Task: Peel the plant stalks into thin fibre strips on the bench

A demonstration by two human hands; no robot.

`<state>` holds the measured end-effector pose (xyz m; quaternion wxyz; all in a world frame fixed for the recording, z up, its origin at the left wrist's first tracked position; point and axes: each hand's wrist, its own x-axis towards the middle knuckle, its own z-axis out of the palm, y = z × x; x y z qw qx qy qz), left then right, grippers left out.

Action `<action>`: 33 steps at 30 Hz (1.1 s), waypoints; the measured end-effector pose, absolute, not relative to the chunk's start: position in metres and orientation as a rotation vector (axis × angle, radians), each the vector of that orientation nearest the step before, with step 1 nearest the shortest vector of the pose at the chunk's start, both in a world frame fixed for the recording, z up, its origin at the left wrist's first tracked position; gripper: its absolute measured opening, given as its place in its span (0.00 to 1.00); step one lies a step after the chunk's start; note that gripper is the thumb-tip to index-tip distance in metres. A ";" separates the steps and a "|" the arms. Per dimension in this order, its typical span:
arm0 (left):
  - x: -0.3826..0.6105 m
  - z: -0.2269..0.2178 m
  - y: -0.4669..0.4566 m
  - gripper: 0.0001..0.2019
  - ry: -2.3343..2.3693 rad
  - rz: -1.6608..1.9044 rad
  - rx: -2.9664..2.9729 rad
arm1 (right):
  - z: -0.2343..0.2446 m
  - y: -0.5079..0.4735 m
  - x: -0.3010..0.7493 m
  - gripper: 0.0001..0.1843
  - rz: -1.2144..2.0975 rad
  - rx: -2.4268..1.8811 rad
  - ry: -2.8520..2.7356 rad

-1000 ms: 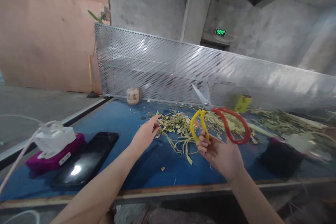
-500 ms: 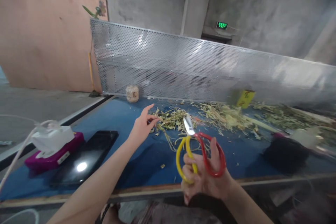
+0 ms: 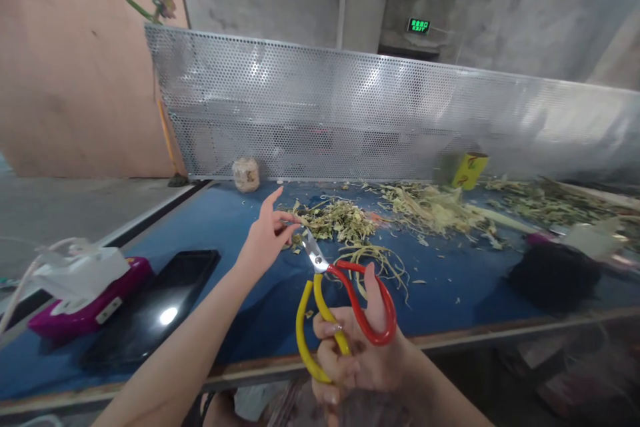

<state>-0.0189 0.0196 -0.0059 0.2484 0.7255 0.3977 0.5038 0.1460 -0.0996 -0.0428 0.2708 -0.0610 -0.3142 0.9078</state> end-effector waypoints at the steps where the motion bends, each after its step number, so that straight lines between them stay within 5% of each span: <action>1: -0.019 -0.006 0.020 0.35 1.084 1.370 1.981 | -0.043 -0.100 0.146 0.48 2.448 -0.159 -0.842; 33: -0.012 -0.002 0.013 0.33 0.996 1.414 1.840 | -0.046 -0.093 0.123 0.45 2.331 0.015 -0.824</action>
